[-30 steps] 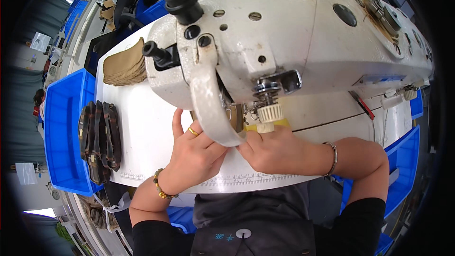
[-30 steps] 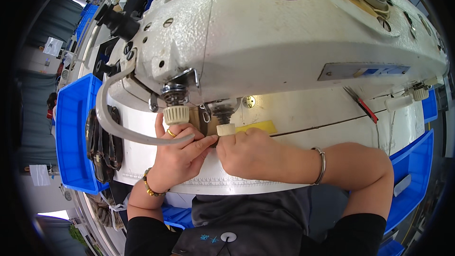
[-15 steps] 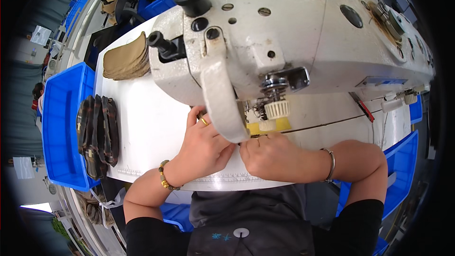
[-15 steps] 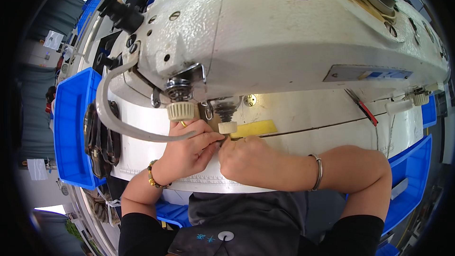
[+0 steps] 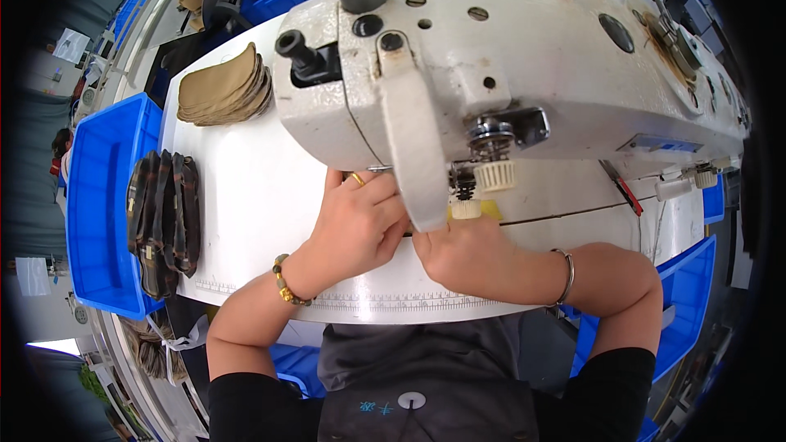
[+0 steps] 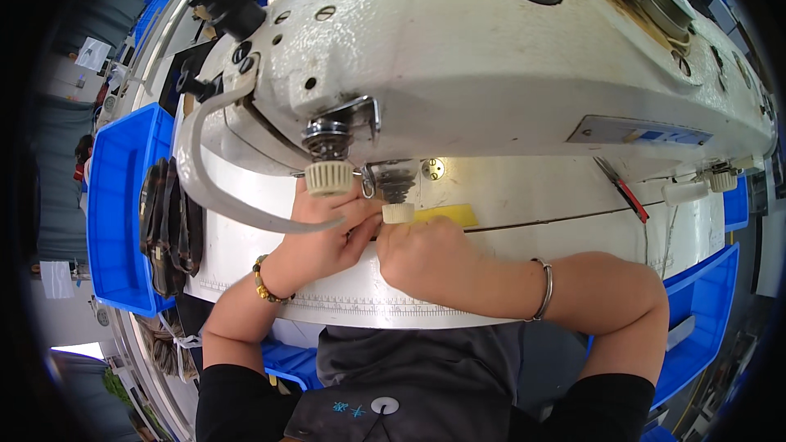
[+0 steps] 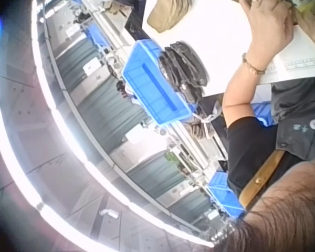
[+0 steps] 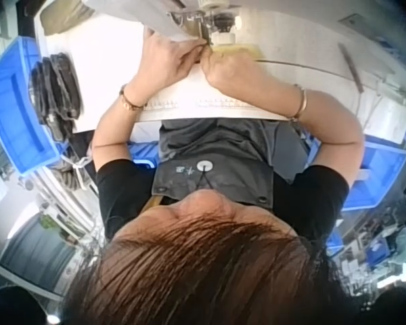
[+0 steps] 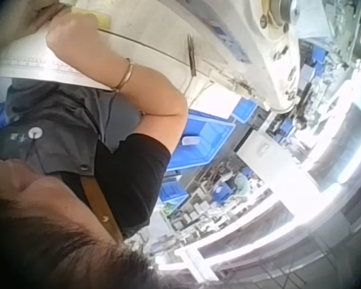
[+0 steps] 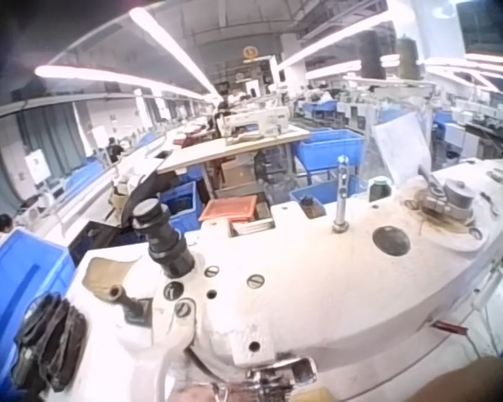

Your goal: Sewing parts of a slipper or shoe together using an industrial sewing machine in a factory.

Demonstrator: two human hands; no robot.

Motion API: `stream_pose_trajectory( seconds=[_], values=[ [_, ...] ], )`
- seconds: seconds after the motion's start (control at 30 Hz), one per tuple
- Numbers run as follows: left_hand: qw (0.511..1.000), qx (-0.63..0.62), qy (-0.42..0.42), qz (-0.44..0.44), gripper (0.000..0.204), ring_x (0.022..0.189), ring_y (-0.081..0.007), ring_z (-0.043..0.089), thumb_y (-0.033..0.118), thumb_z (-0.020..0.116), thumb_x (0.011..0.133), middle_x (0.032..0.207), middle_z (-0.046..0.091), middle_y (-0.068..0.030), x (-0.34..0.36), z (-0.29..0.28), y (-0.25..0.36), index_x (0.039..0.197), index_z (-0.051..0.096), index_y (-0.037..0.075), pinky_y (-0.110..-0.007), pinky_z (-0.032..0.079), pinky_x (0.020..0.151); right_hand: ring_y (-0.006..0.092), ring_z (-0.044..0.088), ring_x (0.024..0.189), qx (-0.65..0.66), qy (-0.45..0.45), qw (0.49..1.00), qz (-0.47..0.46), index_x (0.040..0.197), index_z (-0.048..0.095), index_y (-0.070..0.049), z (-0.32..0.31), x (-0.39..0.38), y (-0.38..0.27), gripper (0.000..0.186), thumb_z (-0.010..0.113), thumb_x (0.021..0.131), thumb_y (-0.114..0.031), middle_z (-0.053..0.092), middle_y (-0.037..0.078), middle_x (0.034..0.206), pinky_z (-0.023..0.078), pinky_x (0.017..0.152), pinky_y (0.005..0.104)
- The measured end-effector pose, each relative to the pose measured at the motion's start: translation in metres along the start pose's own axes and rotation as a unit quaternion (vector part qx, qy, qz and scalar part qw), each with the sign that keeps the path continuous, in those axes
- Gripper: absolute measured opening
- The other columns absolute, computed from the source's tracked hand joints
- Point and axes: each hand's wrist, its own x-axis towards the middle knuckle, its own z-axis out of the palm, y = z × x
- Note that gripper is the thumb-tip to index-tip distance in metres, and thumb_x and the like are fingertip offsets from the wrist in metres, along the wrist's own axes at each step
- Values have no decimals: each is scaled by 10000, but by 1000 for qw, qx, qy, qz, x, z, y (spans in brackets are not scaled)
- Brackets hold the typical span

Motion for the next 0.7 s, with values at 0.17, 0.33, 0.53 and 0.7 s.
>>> stream_pose_trajectory(
  seconds=[0.17,0.33,0.53,0.7],
  values=[
    [998,-53,31,-1,119,628,-280,573,49,740,716,687,555,-74,5,9,-17,823,692,67,-390,417,552,157,544,422,26,13,1000,4,602,583,-73,9,3,11,87,658,598,-116,480,21,479,406,383,316],
    [998,-35,-39,-45,113,603,-309,571,106,754,782,639,560,-111,12,-6,-18,787,662,40,-397,451,554,192,566,439,60,12,998,14,618,608,-61,12,3,17,85,666,589,-117,503,34,492,426,397,334],
    [990,-86,-80,-84,91,682,-300,624,112,704,839,734,642,-107,9,-26,-35,819,662,34,-381,505,624,199,596,493,34,1,999,25,636,620,-41,7,7,16,103,669,589,-118,560,65,577,438,407,337],
    [988,-108,-96,-52,70,731,-281,642,38,652,824,782,651,-104,13,-21,-25,892,660,55,-368,511,635,193,593,496,45,21,999,21,643,608,-36,14,4,18,115,671,592,-118,568,77,597,439,405,336]
  ],
)
